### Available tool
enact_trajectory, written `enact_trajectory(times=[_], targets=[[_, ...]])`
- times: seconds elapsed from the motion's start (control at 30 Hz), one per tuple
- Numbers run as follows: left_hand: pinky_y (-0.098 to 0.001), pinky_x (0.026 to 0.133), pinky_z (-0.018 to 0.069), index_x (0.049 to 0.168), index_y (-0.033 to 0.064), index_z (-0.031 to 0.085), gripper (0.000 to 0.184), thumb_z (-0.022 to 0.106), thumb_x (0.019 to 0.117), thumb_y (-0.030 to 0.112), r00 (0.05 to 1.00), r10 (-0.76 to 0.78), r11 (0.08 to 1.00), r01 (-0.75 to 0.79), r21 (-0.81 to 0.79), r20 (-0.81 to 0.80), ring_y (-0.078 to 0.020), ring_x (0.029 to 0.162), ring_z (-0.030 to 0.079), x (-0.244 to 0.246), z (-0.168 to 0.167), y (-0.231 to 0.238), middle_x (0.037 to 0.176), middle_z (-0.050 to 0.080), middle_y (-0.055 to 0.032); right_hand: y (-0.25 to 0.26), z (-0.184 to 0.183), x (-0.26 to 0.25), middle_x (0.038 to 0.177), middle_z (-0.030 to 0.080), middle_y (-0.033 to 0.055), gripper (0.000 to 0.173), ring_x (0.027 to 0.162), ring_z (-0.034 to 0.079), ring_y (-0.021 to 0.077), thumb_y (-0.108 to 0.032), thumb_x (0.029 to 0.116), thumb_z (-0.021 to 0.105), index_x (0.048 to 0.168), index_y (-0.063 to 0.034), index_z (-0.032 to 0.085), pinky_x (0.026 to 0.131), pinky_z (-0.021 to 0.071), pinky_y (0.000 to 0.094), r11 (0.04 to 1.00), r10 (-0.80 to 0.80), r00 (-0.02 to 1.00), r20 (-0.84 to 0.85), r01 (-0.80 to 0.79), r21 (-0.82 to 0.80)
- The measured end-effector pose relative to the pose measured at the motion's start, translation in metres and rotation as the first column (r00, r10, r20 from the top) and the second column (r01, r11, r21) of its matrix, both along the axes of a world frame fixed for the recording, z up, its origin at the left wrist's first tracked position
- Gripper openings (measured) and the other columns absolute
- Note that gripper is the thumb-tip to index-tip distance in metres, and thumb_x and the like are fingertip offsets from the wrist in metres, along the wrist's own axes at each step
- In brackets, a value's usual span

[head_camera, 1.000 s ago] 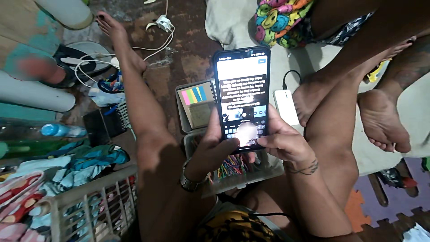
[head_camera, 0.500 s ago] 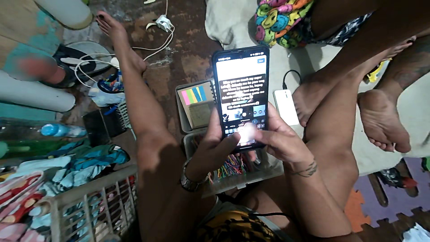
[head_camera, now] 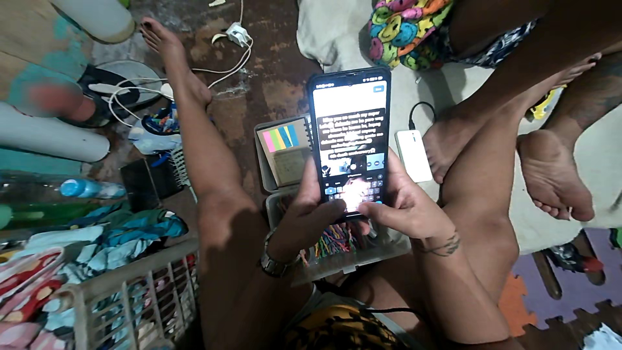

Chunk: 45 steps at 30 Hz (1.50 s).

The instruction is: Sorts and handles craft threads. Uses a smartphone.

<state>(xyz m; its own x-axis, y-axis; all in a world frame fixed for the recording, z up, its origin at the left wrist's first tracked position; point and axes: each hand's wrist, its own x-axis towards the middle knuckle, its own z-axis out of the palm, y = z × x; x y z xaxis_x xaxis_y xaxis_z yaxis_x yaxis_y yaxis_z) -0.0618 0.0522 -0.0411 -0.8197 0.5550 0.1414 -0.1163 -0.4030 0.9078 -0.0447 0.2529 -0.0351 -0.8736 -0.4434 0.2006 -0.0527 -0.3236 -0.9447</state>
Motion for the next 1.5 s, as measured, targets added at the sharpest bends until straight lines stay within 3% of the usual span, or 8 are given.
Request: enact_trajectory(times=[0.1,0.37,0.57,0.8,0.9,1.03,1.2,1.5], targets=[[-0.0183,0.075,0.0594,0.142,0.0204,0.034,0.054,0.053,0.0945,0.004,0.999,0.021,0.999,-0.022,-0.036,-0.027,0.0009,0.090,0.068,0.002,0.003,0.001,0.111,0.067,0.0129,0.000,0.000,0.000,0.111,0.068,-0.0069,0.059,0.075,0.068,0.0024,-0.006,0.0965,0.059,0.145,-0.0247,0.031,0.061,0.0587,0.0175,1.000,-0.012,1.000,0.020,0.013,-0.012],[-0.0196,0.077,0.0597,0.146,0.0235,0.029,0.062,0.054,0.0936,0.003,0.998,0.004,1.000,-0.006,-0.029,-0.065,-0.0005,0.093,0.068,0.001,0.000,0.001,0.116,0.066,0.0120,-0.002,-0.001,-0.002,0.109,0.070,-0.0019,0.041,0.076,0.070,0.0067,-0.013,0.1053,0.047,0.143,-0.0276,0.039,0.059,0.0589,0.0194,0.994,-0.016,0.997,0.070,0.023,-0.104],[-0.0176,0.082,0.0580,0.148,0.0142,0.024,0.071,0.063,0.0892,0.006,0.982,0.033,0.989,-0.059,-0.136,-0.183,0.0036,0.098,0.066,0.001,0.003,0.001,0.117,0.064,0.0132,-0.006,0.002,0.002,0.104,0.070,-0.0057,0.052,0.068,0.067,0.0020,-0.004,0.0982,0.057,0.141,-0.0245,0.036,0.055,0.0568,0.0157,0.995,-0.098,0.993,0.072,0.099,-0.014],[-0.0168,0.082,0.0575,0.147,0.0111,0.026,0.069,0.062,0.0883,0.008,0.982,0.034,0.982,-0.068,-0.177,-0.188,0.0048,0.097,0.065,0.000,0.004,-0.001,0.115,0.064,0.0124,-0.001,-0.001,0.000,0.114,0.069,-0.0047,0.057,0.078,0.069,0.0051,-0.012,0.0971,0.062,0.144,-0.0252,0.033,0.061,0.0590,0.0184,0.996,-0.009,0.999,0.039,0.012,-0.083],[-0.0166,0.077,0.0573,0.150,0.0127,0.025,0.069,0.059,0.0899,0.010,0.991,0.010,0.982,-0.034,-0.186,-0.130,0.0032,0.091,0.065,-0.001,0.004,-0.004,0.112,0.063,0.0101,0.000,-0.001,0.000,0.117,0.067,-0.0042,0.060,0.082,0.070,0.0066,-0.014,0.0972,0.062,0.147,-0.0263,0.032,0.063,0.0604,0.0206,0.995,0.010,0.999,0.037,-0.006,-0.097],[-0.0165,0.069,0.0579,0.138,0.0157,0.035,0.054,0.054,0.0884,0.006,0.997,0.028,0.986,-0.038,-0.161,-0.067,0.0023,0.083,0.067,-0.002,0.006,-0.002,0.103,0.066,0.0113,0.000,-0.003,-0.001,0.118,0.067,-0.0043,0.057,0.084,0.070,0.0074,-0.017,0.0974,0.064,0.145,-0.0269,0.034,0.066,0.0611,0.0220,0.990,0.046,0.998,0.039,-0.041,-0.131],[-0.0189,0.067,0.0599,0.146,0.0248,0.029,0.060,0.052,0.0948,0.005,0.999,-0.026,0.999,0.026,0.021,-0.031,-0.0038,0.082,0.070,-0.005,0.003,0.002,0.111,0.068,0.0065,0.002,-0.004,-0.002,0.120,0.067,-0.0039,0.055,0.088,0.071,0.0083,-0.016,0.0975,0.063,0.144,-0.0272,0.036,0.068,0.0621,0.0236,0.986,0.063,0.997,0.039,-0.056,-0.156],[-0.0195,0.076,0.0599,0.140,0.0284,0.040,0.049,0.043,0.0958,0.006,0.980,0.200,0.979,-0.200,-0.042,0.002,0.0005,0.091,0.069,-0.001,0.002,0.015,0.111,0.068,0.0120,0.000,-0.004,-0.003,0.121,0.066,-0.0051,0.056,0.092,0.070,0.0078,-0.012,0.0964,0.061,0.144,-0.0273,0.036,0.071,0.0614,0.0227,0.990,0.053,0.998,0.023,-0.049,-0.130]])
